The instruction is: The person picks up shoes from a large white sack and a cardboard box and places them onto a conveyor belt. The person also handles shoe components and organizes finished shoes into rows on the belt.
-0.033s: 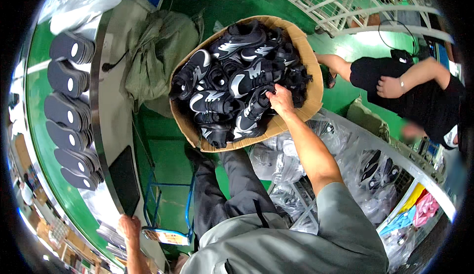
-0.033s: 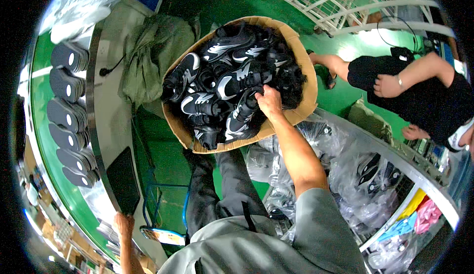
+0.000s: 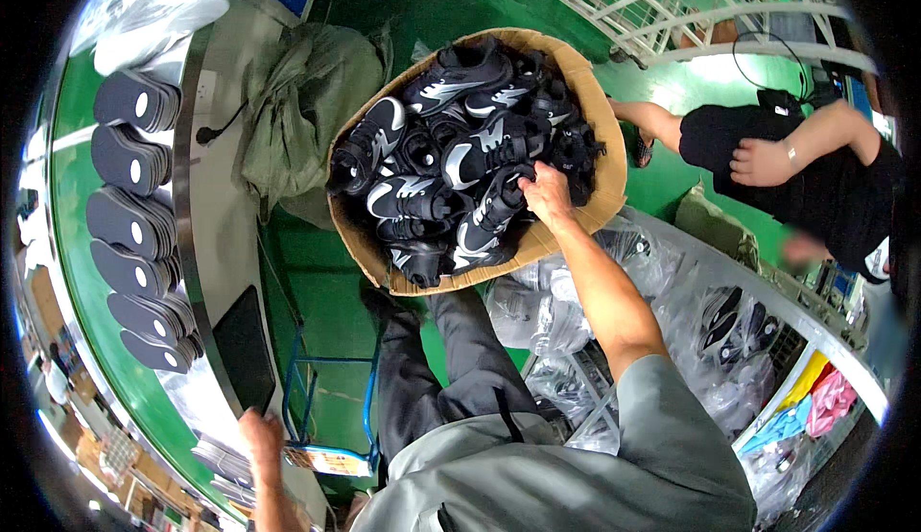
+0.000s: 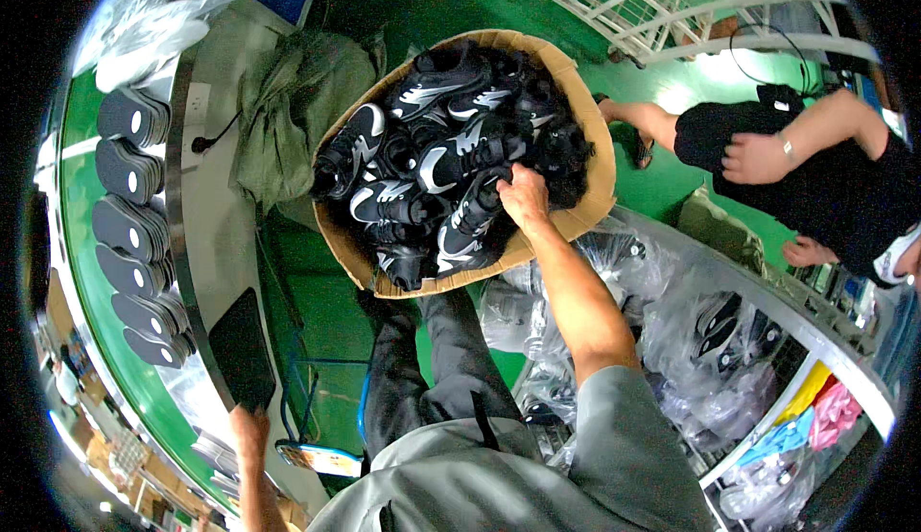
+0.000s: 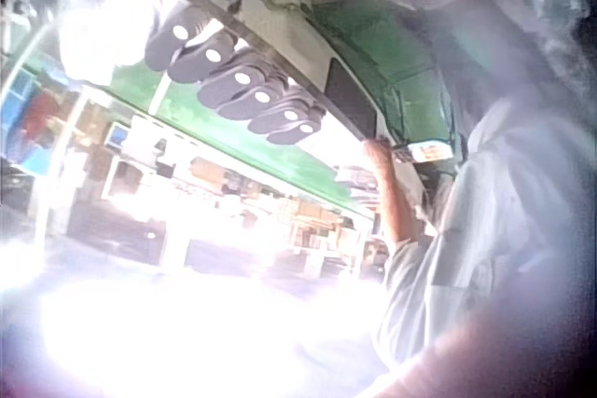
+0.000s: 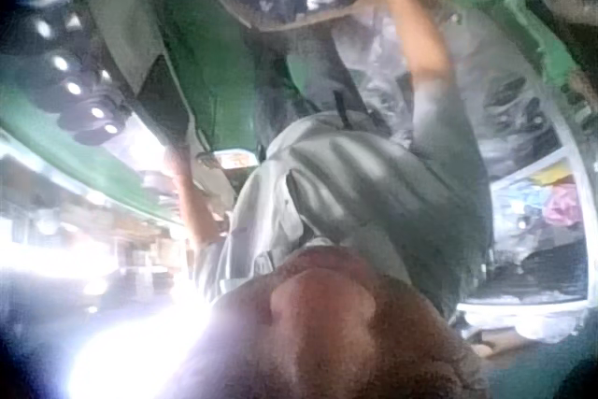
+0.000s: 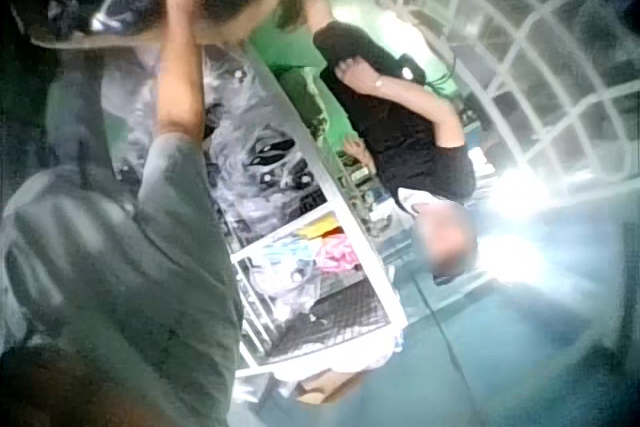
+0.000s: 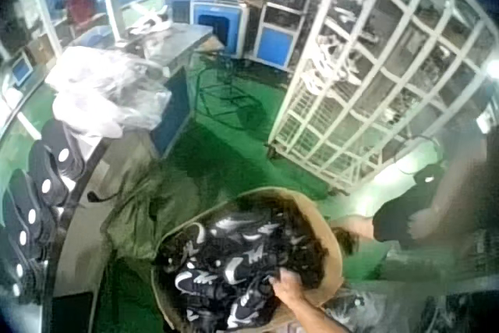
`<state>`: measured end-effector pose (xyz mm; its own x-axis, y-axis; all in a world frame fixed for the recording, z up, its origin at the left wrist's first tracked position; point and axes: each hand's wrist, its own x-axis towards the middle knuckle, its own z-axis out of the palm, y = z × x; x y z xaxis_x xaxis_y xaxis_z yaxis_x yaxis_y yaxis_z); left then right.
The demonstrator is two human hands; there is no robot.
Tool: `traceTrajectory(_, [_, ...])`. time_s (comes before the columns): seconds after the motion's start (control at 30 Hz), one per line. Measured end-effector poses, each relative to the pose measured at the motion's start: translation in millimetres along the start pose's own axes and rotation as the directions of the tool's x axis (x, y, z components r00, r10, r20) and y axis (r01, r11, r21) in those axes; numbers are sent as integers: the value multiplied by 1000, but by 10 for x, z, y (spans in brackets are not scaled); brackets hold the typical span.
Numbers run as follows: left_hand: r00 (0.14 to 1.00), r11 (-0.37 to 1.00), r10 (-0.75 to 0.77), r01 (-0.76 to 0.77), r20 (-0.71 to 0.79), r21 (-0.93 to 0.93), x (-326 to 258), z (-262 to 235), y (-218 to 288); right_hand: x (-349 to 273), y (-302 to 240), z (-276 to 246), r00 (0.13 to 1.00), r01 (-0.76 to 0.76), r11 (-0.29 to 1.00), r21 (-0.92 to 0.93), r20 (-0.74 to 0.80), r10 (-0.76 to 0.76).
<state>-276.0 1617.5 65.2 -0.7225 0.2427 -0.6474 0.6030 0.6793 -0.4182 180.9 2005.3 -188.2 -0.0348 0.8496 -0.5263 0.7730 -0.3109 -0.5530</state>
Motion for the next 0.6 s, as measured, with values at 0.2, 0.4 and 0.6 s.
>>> traceTrajectory(0.2, [604,497,791,-728,-98,-472,-276,-148,2269,-618,-621,-902,969,-245,944,221,24,245])
traceTrajectory(0.4, [581,125,811,-282,-66,-951,-490,-512,3640,-281,-604,-1152,960,-214,785,581,-22,278])
traceTrajectory(0.6, [607,300,792,-476,-62,-827,-259,-491,3561,-256,-781,-1237,998,-58,974,219,-19,64])
